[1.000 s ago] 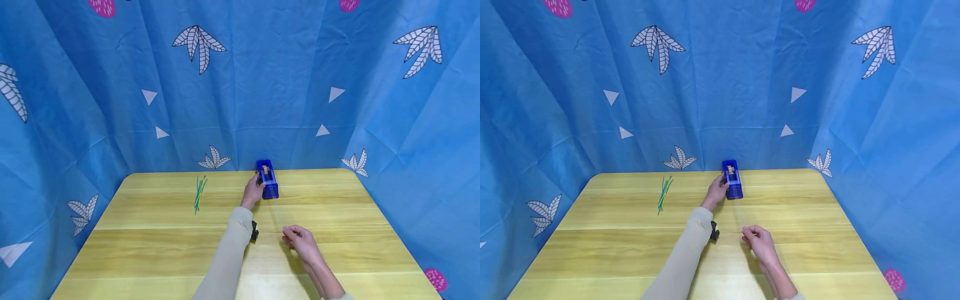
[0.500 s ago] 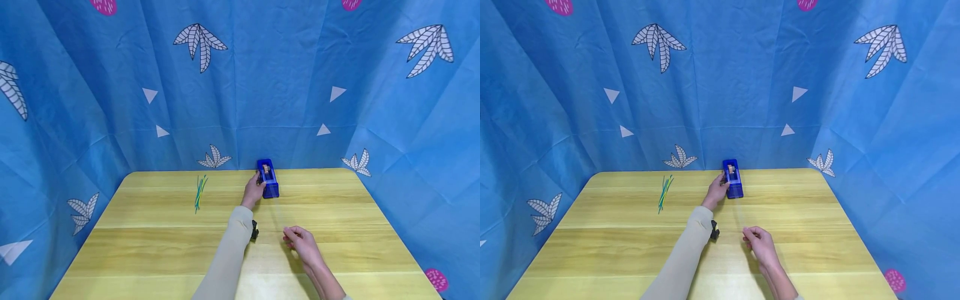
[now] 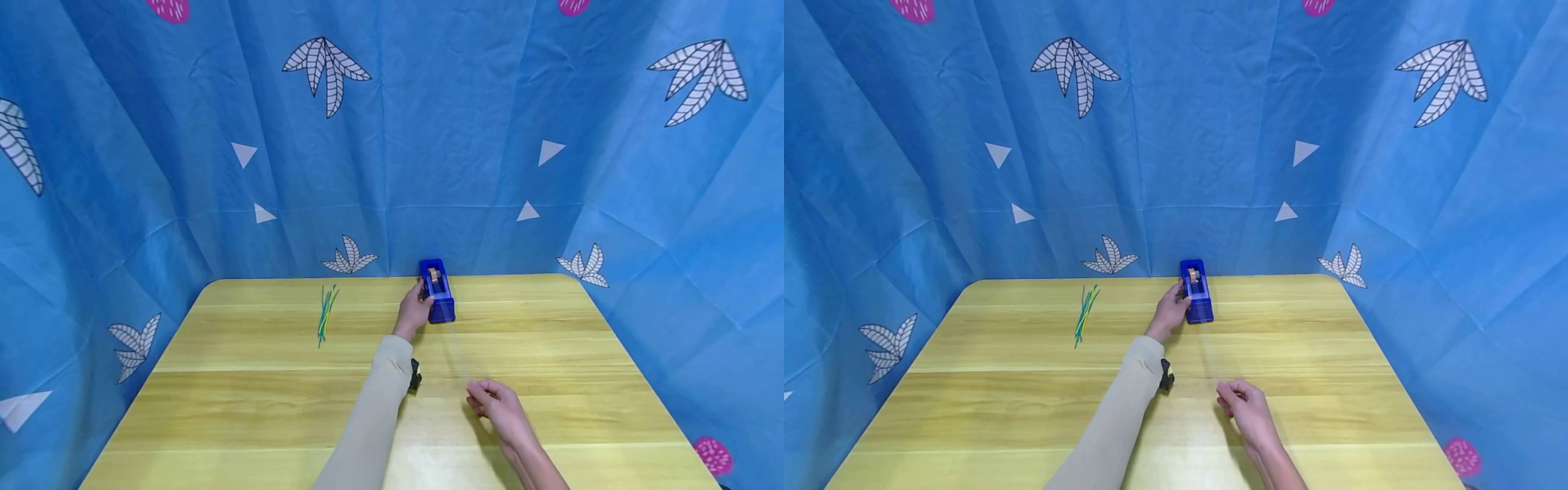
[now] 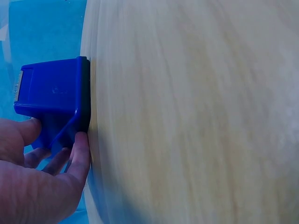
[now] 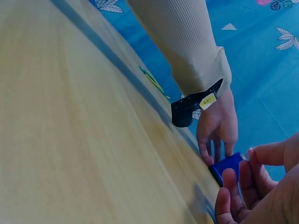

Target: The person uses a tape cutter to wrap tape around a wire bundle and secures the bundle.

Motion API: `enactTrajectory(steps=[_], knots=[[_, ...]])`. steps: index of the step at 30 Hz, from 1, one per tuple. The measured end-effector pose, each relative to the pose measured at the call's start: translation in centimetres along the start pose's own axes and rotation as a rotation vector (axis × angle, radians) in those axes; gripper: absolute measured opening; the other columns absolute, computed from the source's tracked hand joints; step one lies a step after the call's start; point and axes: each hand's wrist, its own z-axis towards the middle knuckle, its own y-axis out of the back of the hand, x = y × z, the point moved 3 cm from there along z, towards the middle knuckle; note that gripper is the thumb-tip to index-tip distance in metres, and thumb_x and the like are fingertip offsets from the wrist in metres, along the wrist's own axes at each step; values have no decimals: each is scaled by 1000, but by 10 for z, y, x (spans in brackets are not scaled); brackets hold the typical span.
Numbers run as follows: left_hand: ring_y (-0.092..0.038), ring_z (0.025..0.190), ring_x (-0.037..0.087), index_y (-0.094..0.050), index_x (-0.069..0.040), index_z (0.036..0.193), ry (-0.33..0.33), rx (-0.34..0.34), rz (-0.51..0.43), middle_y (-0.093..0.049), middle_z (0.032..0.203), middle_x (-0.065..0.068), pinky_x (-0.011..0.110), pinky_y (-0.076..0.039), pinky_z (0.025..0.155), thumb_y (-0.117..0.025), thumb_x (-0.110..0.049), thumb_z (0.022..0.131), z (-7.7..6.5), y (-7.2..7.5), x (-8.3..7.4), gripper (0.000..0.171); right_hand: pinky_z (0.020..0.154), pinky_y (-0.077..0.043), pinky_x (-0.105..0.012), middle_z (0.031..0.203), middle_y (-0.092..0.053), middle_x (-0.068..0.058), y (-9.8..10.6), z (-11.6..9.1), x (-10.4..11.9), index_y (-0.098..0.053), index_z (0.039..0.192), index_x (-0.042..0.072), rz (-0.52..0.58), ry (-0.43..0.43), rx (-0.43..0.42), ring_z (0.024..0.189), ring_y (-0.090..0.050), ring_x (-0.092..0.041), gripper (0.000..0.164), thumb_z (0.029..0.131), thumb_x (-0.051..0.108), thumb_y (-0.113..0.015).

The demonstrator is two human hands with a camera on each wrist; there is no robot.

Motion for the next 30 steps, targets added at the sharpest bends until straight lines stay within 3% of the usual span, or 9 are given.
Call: enactTrajectory(steps=[9,30], knots=[[-51,141,36,-31,-19,164,10,2,-12,-42,163,14,49,-43,117,-51,-22,110,1,0,4,57,86,-44,-35,101,-65,-8,3,-11,-7,-65,105,-3,-22,-24,12,94,-57,-24,26,104,23,-61],[-54,138,35,-31,-21,164,4,16,-5,-42,163,14,48,-44,116,-52,-23,110,1,1,4,58,87,-41,-35,97,-67,-6,2,-16,-12,-67,105,-2,-32,-25,-3,95,-58,-21,30,104,27,-62]])
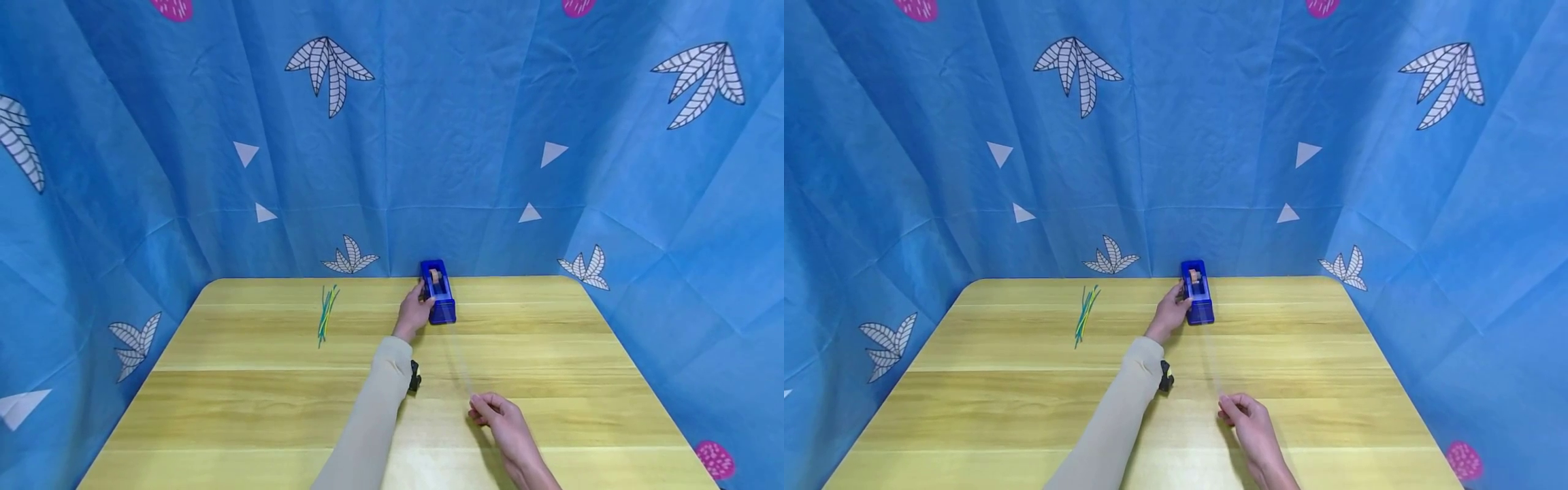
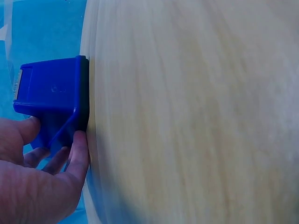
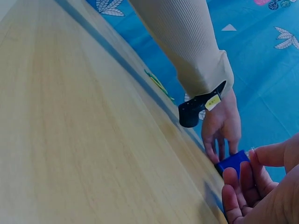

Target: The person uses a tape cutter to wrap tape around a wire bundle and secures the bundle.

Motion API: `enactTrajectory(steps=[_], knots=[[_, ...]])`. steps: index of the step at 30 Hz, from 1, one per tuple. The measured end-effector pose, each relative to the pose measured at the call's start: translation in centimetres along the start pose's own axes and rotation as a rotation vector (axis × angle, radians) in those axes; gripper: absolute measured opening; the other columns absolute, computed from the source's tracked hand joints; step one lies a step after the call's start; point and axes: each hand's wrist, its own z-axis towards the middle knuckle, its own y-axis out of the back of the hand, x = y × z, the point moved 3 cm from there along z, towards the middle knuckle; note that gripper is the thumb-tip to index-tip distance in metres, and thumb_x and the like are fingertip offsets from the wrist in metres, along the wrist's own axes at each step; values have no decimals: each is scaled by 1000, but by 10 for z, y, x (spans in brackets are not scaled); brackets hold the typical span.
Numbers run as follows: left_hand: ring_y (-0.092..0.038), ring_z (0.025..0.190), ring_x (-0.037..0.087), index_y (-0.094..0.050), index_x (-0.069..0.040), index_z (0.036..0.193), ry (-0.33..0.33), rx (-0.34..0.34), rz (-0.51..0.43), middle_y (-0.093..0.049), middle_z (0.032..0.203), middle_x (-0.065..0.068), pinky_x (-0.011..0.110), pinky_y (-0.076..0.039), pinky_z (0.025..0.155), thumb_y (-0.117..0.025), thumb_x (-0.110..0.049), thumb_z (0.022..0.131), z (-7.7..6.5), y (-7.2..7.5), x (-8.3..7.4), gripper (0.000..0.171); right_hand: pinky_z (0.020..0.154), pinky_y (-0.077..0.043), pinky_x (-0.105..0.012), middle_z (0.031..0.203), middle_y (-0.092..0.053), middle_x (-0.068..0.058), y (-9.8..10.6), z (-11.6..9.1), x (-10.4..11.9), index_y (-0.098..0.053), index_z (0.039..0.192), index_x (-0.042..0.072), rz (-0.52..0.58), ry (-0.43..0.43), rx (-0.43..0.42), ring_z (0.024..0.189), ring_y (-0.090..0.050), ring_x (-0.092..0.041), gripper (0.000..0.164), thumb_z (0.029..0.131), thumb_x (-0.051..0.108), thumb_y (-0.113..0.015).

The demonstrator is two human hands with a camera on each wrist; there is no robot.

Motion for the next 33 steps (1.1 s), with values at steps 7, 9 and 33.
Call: enactTrajectory(steps=[7,9,33], knots=[[-55,137,34,-32,-20,163,-2,5,-4,-43,162,14,48,-45,115,-52,-24,110,-3,0,-1,58,89,-41,-37,99,-68,-7,0,-1,-3,-67,106,-2,-11,3,3,97,-59,-21,31,104,29,-62],[-55,137,34,-32,-19,163,-6,5,-3,-44,161,14,48,-45,115,-52,-24,110,-3,0,-1,58,89,-41,-36,99,-68,-7,0,-1,-4,-67,106,-2,-11,5,2,96,-59,-21,31,104,29,-62],[-47,144,37,-34,-17,163,-11,11,5,-48,158,15,51,-40,119,-56,-23,108,1,4,-1,59,88,-44,-32,96,-68,-7,-1,1,-3,-67,106,-4,-19,7,-8,94,-60,-20,28,105,23,-59]])
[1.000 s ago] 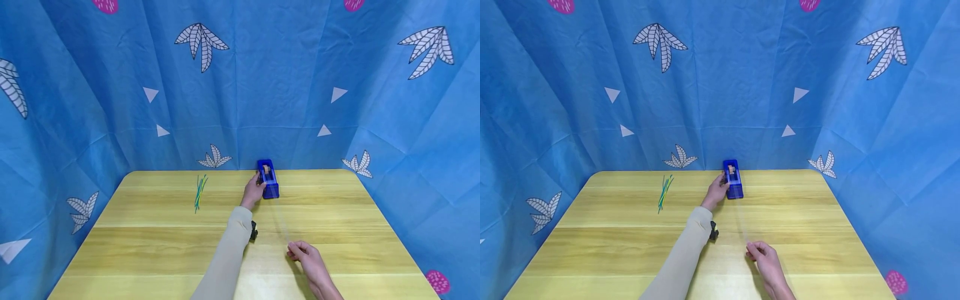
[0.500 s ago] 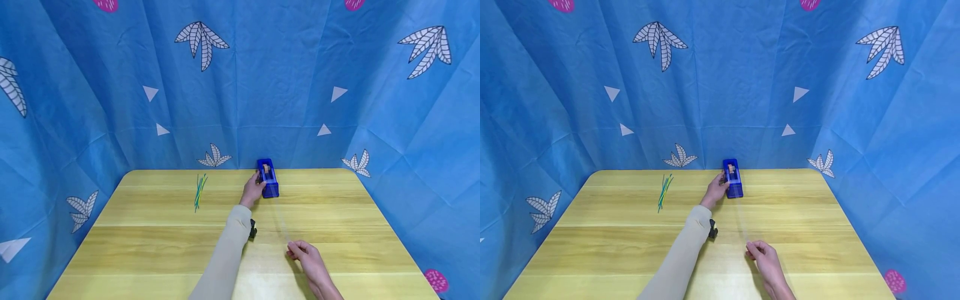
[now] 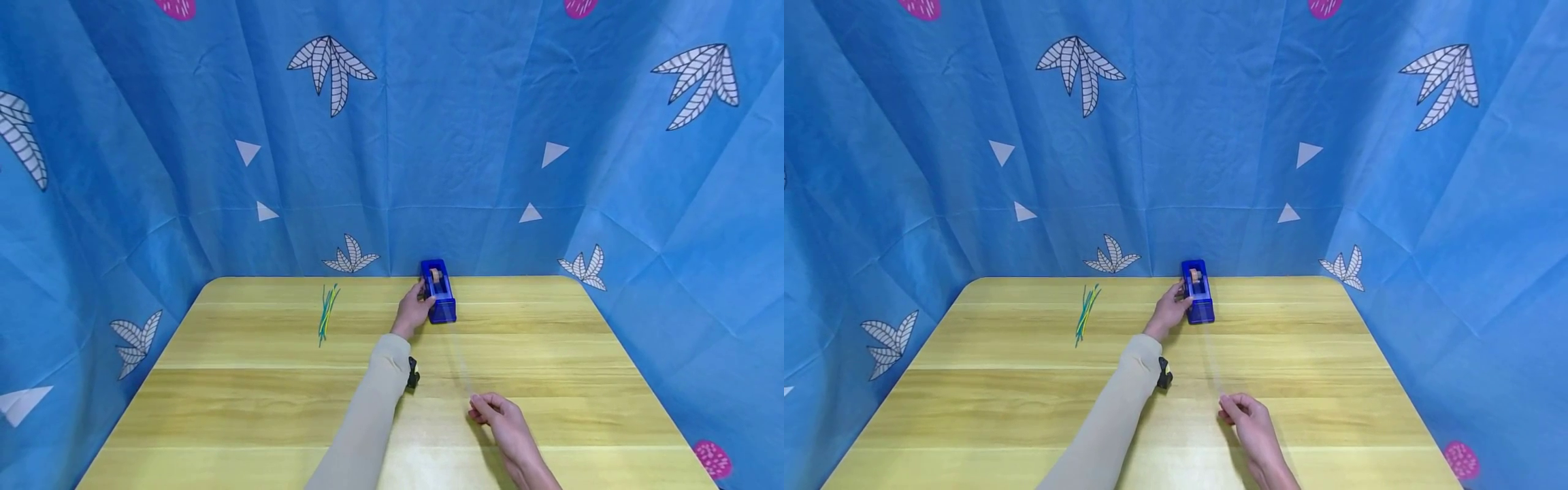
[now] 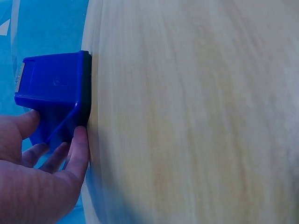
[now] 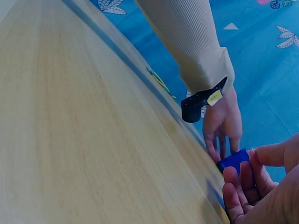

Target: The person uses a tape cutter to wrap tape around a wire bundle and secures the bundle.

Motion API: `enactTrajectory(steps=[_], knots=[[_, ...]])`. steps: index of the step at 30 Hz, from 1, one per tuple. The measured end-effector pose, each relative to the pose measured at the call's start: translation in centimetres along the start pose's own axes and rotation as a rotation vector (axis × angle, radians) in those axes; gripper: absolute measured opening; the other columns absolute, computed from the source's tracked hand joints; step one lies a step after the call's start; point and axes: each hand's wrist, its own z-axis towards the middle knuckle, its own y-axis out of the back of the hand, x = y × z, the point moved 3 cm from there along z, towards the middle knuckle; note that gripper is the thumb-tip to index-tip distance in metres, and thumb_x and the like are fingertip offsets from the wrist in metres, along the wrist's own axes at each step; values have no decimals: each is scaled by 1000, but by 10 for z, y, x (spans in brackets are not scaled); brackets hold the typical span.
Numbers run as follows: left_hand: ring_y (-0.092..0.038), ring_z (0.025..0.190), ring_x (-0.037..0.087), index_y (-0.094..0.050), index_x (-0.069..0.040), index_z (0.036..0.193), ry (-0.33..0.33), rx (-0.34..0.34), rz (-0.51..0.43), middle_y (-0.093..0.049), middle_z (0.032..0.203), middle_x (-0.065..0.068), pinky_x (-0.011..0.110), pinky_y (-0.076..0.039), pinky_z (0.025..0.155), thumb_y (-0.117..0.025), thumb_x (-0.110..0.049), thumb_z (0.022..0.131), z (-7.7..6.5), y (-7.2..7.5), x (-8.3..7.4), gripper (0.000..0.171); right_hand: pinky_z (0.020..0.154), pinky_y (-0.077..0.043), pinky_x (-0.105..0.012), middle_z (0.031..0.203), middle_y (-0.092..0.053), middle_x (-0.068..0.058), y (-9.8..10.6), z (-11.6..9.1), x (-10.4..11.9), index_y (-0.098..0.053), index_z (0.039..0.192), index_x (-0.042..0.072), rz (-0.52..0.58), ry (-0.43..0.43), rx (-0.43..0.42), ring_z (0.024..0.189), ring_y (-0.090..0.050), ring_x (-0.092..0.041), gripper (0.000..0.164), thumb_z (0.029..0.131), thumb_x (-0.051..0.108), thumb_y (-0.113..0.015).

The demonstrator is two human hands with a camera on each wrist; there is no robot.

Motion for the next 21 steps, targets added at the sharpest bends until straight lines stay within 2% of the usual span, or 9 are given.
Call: enactTrajectory(steps=[16,21], knots=[[-47,144,37,-35,-14,162,-5,13,-51,-50,156,14,52,-40,119,-57,-22,107,-2,4,1,59,88,-42,-33,96,-68,-6,-1,0,-2,-68,105,-2,5,5,11,95,-59,-20,30,104,27,-61],[-54,137,35,-35,-14,162,-48,17,-64,-50,155,15,48,-49,110,-56,-22,108,-2,12,0,59,88,-41,-34,98,-67,-6,-1,0,-3,-67,106,-2,0,3,12,97,-59,-20,30,104,27,-61]])
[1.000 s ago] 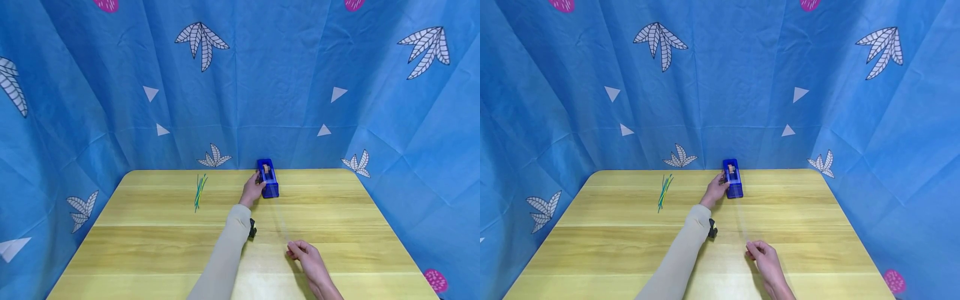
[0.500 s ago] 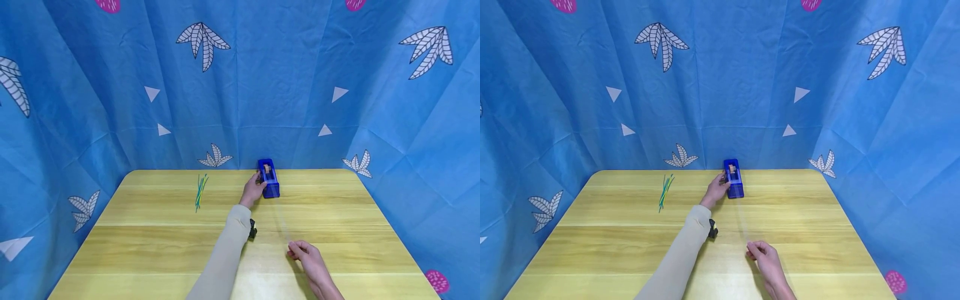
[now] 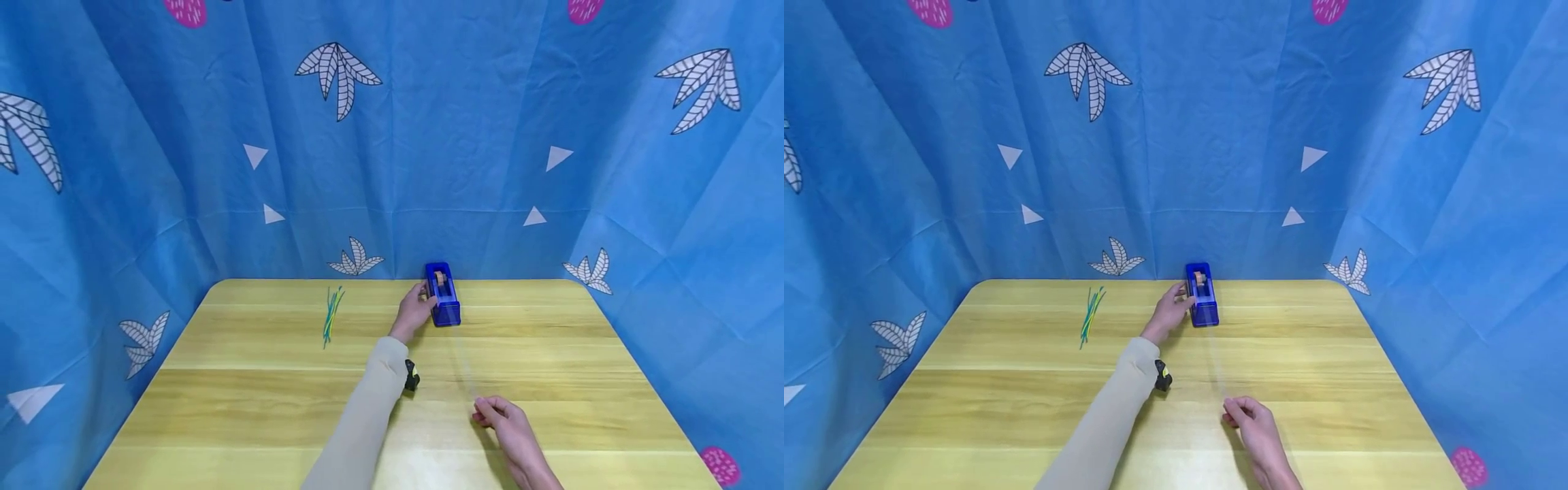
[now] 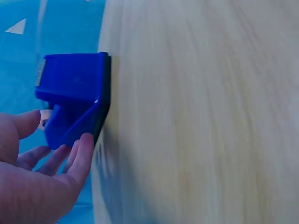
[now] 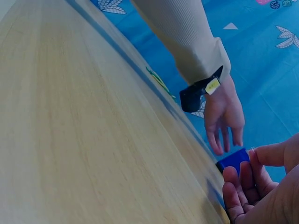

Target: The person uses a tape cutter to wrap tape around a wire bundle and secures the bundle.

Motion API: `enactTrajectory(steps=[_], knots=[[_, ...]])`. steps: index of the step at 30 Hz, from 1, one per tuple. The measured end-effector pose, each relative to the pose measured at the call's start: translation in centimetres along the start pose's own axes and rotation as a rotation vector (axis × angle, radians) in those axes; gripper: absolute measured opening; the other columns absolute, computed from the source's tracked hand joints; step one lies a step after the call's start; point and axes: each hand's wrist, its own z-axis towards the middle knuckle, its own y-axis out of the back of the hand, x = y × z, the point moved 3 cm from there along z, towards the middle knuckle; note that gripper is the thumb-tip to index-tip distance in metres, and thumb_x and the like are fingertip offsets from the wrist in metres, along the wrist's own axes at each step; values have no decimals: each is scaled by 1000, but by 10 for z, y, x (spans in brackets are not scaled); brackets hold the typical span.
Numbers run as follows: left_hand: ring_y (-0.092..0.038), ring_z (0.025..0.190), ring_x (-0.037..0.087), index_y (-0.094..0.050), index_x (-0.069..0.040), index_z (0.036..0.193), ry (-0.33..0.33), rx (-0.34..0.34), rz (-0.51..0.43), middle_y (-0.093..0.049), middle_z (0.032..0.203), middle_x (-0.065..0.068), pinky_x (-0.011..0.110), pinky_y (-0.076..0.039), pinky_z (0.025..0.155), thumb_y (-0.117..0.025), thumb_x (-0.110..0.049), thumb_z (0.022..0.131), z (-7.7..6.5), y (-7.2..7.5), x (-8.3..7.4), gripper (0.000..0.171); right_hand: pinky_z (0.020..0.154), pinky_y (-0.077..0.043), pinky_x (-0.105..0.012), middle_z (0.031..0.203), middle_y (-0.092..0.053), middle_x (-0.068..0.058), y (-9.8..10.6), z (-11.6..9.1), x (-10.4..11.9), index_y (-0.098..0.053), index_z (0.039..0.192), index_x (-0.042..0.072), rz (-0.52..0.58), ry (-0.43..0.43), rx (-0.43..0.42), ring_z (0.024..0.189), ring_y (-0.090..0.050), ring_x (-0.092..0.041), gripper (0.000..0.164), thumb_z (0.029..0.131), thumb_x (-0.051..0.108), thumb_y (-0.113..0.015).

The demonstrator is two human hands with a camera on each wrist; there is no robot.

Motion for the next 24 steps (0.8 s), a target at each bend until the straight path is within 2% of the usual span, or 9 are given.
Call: enactTrajectory(steps=[4,10,14,18,24], knots=[[-59,131,35,-34,-11,161,-60,3,29,-50,155,18,43,-57,100,-58,-21,107,-5,14,-2,60,88,-41,-34,99,-67,-6,0,1,0,-67,106,-2,-3,-7,11,98,-58,-20,29,105,26,-60],[-55,134,36,-33,-13,162,-120,-2,44,-46,158,18,48,-53,105,-56,-20,108,-18,52,-2,60,88,-42,-33,99,-67,-6,1,1,1,-68,106,-2,-6,-4,11,97,-59,-20,29,105,26,-60],[-52,135,37,-34,-13,162,-140,-64,55,-45,158,19,51,-50,108,-55,-18,108,-23,85,3,58,88,-43,-33,99,-67,-6,1,1,1,-68,107,-3,-9,1,4,96,-60,-20,29,105,26,-61],[-49,137,41,-34,-8,161,-158,-142,61,-46,156,22,52,-45,114,-56,-13,108,-30,120,9,58,88,-43,-33,99,-68,-6,1,2,1,-67,108,-2,-7,-9,4,96,-60,-20,28,105,25,-60],[-43,142,42,-34,-7,161,-123,-238,83,-44,157,21,53,-37,119,-58,-15,106,-41,166,21,60,88,-41,-34,99,-67,-6,1,2,0,-68,107,-1,-11,-27,12,98,-59,-20,28,106,25,-59]])
